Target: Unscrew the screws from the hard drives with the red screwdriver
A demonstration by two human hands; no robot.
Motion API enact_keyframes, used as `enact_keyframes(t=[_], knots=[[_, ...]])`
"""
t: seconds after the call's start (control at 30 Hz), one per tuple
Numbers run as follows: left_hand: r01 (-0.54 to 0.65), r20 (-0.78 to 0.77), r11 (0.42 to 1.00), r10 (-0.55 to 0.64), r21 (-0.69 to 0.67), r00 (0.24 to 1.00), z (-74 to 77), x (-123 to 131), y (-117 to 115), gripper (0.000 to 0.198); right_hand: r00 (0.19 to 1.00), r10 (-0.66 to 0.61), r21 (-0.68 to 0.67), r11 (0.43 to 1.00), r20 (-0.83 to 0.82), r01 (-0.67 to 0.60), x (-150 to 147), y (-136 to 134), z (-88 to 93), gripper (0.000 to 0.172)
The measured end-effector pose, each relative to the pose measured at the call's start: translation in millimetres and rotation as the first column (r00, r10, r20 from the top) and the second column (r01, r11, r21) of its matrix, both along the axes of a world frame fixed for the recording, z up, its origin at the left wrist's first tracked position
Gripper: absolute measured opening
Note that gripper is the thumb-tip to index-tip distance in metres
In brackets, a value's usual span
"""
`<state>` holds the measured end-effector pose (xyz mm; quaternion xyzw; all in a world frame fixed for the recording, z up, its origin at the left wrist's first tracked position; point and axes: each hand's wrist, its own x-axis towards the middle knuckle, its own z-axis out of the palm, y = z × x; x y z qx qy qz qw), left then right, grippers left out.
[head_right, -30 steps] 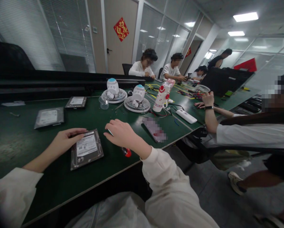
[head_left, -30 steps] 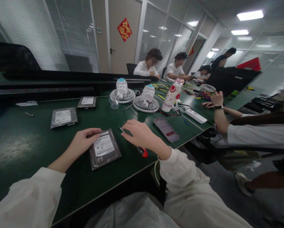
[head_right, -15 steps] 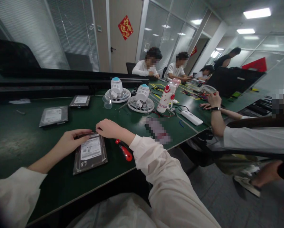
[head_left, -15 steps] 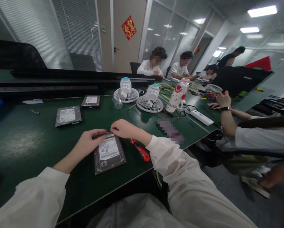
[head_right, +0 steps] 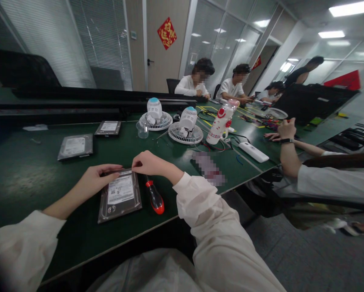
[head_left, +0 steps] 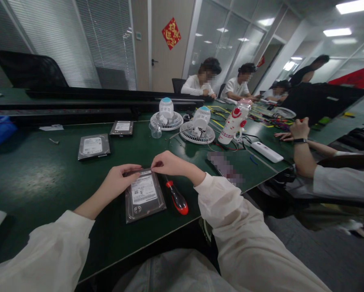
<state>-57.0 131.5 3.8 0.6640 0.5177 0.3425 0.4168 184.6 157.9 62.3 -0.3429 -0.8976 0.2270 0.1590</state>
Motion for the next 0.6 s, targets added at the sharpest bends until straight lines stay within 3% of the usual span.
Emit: enact_keyframes(t=[0.6], knots=[[-0.030,0.042,1.000,0.030,0.003,0.999,10.2,6.7,-4.2,0.046,0.996,-0.058,0.042,0.998,0.063,0.055,-3.4,5.4,-3.4,0.004]])
